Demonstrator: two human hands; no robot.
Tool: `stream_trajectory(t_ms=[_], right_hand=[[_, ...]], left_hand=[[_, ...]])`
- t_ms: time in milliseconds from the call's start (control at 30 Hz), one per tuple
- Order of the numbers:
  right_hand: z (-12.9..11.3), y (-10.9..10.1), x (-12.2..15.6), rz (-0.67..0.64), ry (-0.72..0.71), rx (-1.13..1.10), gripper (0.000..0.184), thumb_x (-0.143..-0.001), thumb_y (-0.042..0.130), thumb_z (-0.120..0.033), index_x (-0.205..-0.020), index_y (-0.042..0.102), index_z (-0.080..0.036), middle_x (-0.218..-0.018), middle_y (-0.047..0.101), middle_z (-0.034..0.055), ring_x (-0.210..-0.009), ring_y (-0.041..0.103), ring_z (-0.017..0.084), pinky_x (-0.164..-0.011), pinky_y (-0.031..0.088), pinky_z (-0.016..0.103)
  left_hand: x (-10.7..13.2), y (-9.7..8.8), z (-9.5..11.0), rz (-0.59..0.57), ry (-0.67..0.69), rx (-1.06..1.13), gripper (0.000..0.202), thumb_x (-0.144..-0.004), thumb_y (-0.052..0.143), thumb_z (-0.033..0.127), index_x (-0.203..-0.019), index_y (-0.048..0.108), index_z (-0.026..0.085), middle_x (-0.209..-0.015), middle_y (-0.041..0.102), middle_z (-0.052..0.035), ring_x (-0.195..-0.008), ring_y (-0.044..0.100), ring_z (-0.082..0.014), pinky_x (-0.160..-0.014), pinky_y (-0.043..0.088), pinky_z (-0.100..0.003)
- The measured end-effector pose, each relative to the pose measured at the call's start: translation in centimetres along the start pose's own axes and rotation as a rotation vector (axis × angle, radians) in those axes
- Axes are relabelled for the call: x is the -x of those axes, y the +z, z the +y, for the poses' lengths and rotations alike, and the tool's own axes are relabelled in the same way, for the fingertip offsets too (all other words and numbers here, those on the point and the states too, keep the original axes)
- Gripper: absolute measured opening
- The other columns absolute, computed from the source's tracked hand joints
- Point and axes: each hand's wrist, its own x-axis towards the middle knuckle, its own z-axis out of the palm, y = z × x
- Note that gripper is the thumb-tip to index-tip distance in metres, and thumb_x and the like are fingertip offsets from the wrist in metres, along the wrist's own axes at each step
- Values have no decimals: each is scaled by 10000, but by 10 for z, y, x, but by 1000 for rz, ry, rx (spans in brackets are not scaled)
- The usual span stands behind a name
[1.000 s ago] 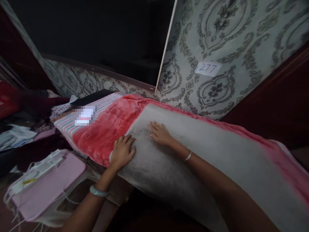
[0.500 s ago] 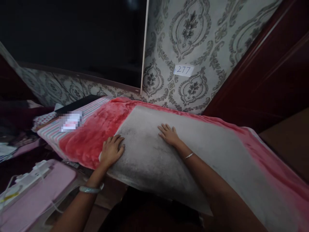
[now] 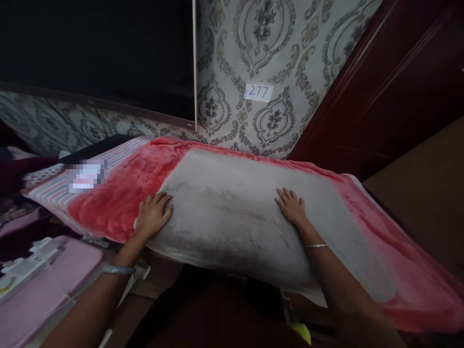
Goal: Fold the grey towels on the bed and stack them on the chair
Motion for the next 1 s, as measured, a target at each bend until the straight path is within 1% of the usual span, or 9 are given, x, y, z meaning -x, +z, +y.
stream_trajectory(t_ms=[200, 300, 367, 400, 533, 633, 733, 900, 1000], right_hand=[[53, 11, 23, 38, 100, -35, 632, -1043, 163, -513, -1610, 353, -308, -1685, 308, 88, -1541, 259, 343, -1166, 275, 694], [73, 16, 30, 24, 148, -68, 651, -1034, 173, -544, -1609, 357, -299, -1691, 292, 89, -1540, 256, 353, -1166, 274, 692], [81, 19, 34, 45, 158, -85, 662, -1031, 170, -559, -1613, 348, -299, -1689, 296, 92, -1541, 251, 355, -1168, 269, 691], [84, 21, 36, 67, 155, -92, 664, -1029, 167, -562, -1616, 341, -304, -1685, 306, 94, -1541, 250, 357, -1167, 268, 694], [84, 26, 40, 133, 143, -106, 657, -1027, 168, -553, -1621, 326, -321, -1667, 342, 102, -1534, 259, 367, -1160, 265, 702], [82, 25, 42, 139, 139, -108, 658, -1030, 161, -545, -1625, 322, -314, -1664, 349, 102, -1533, 261, 362, -1162, 269, 692], [81, 22, 43, 134, 137, -106, 657, -1032, 163, -538, -1623, 331, -305, -1664, 352, 99, -1532, 263, 354, -1163, 280, 679], [78, 18, 44, 112, 157, -99, 659, -1040, 173, -522, -1606, 380, -256, -1676, 327, 100, -1539, 252, 337, -1184, 279, 637], [79, 20, 44, 118, 158, -108, 651, -1044, 169, -536, -1610, 370, -286, -1673, 335, 87, -1540, 253, 335, -1184, 272, 642]], left_hand=[[-3, -4, -1, -27, -23, 16, 524, -967, 389, 416, -1382, 638, 215, -1492, 561, -111, -1328, 497, -376, -1038, 459, -577], [-6, -7, 13, -64, -54, -14, 537, -980, 377, 406, -1412, 608, 185, -1518, 534, -145, -1375, 478, -381, -1067, 448, -590], [-8, -6, 35, -80, -17, -30, 560, -992, 372, 397, -1464, 551, 155, -1557, 490, -174, -1441, 430, -373, -1135, 392, -599], [-8, -3, 50, -97, 35, -20, 571, -998, 377, 401, -1494, 517, 155, -1586, 456, -175, -1478, 392, -362, -1173, 350, -597], [-9, 13, 119, -264, 371, 98, 648, -1003, 416, 472, -1598, 357, 220, -1693, 279, -112, -1573, 227, -307, -1256, 222, -577], [-7, 27, 152, -322, 495, 117, 672, -1013, 396, 508, -1613, 320, 216, -1699, 253, -114, -1582, 196, -299, -1272, 159, -589], [-5, 35, 158, -299, 490, 103, 683, -1021, 363, 536, -1617, 311, 207, -1694, 266, -120, -1583, 195, -296, -1277, 137, -586], [-7, 37, 145, -290, 494, 96, 695, -1025, 320, 586, -1619, 310, 225, -1702, 250, -104, -1583, 197, -281, -1281, 153, -552], [-8, 37, 143, -300, 487, 97, 703, -1022, 327, 591, -1614, 327, 213, -1703, 243, -116, -1583, 190, -302, -1277, 157, -565]])
